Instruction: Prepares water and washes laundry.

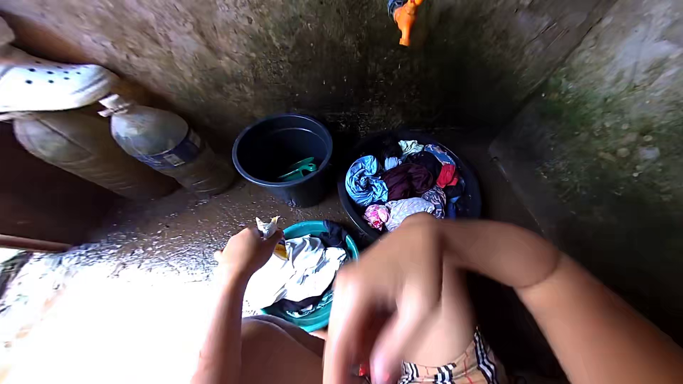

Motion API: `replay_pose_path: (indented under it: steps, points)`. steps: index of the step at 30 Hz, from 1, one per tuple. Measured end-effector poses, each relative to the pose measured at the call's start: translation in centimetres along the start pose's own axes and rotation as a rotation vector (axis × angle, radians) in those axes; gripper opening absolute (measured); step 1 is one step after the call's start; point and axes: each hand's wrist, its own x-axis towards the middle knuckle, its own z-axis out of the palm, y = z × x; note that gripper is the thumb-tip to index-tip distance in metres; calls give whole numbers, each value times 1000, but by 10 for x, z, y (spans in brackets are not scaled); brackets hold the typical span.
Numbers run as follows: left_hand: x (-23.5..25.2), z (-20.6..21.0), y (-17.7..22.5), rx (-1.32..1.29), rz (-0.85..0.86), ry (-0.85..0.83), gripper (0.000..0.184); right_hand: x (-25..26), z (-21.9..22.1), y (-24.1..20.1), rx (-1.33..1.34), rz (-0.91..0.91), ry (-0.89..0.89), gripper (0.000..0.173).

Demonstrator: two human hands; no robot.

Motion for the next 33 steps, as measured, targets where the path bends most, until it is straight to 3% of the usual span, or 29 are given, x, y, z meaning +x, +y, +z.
replay_pose_path:
  steps: [2,4,6,8,9,10,12,14,15,16,17,20,21,23,24,25,30,33]
  points:
    - [-3,-1,-2,-15,-1,20,47,-43,-96,23,-279,247,157,28]
    - [-4,-4,-3,-16,-6,19,49,-116,-169,67,-510,702,325,24]
    - [-2,-6,-1,8,-35,-12,51,-210,-195,147,-511,1060,371,26]
    - [3,-3,2,36,-51,-34,53,-258,-167,198,-410,1341,275,37]
    - [6,-2,3,45,-57,-42,53,-263,-142,205,-446,1362,212,41]
    - [8,0,5,55,-65,-50,52,-268,-115,207,-556,1266,195,41]
    - [10,3,9,65,-86,-69,52,-285,-71,220,-892,932,412,44]
    - [11,5,12,77,-97,-76,52,-229,-62,168,-692,1450,333,47]
    - [12,5,15,93,-99,-78,52,-244,-60,176,-751,1309,387,47]
    - [12,6,18,111,-99,-84,53,-276,-59,205,-854,997,499,47]
    - [12,7,21,125,-94,-89,54,-292,-61,218,-836,852,548,46]
    - [11,7,34,119,-86,-92,54,-253,-72,162,-519,1203,492,40]
    - [11,8,34,117,-87,-89,54,-266,-74,171,-586,1153,434,41]
    - [14,11,29,131,-82,-79,53,-332,-80,242,-986,713,373,40]
    - [16,12,26,141,-79,-79,53,-329,-84,232,-919,1049,221,34]
    - [17,12,24,153,-73,-80,53,-345,-89,242,-907,1126,222,28]
    - [13,10,26,163,-76,-81,52,-433,-111,244,-930,1214,208,51]
    - [7,9,29,157,-67,-77,53,-476,-115,232,-1032,1212,355,51]
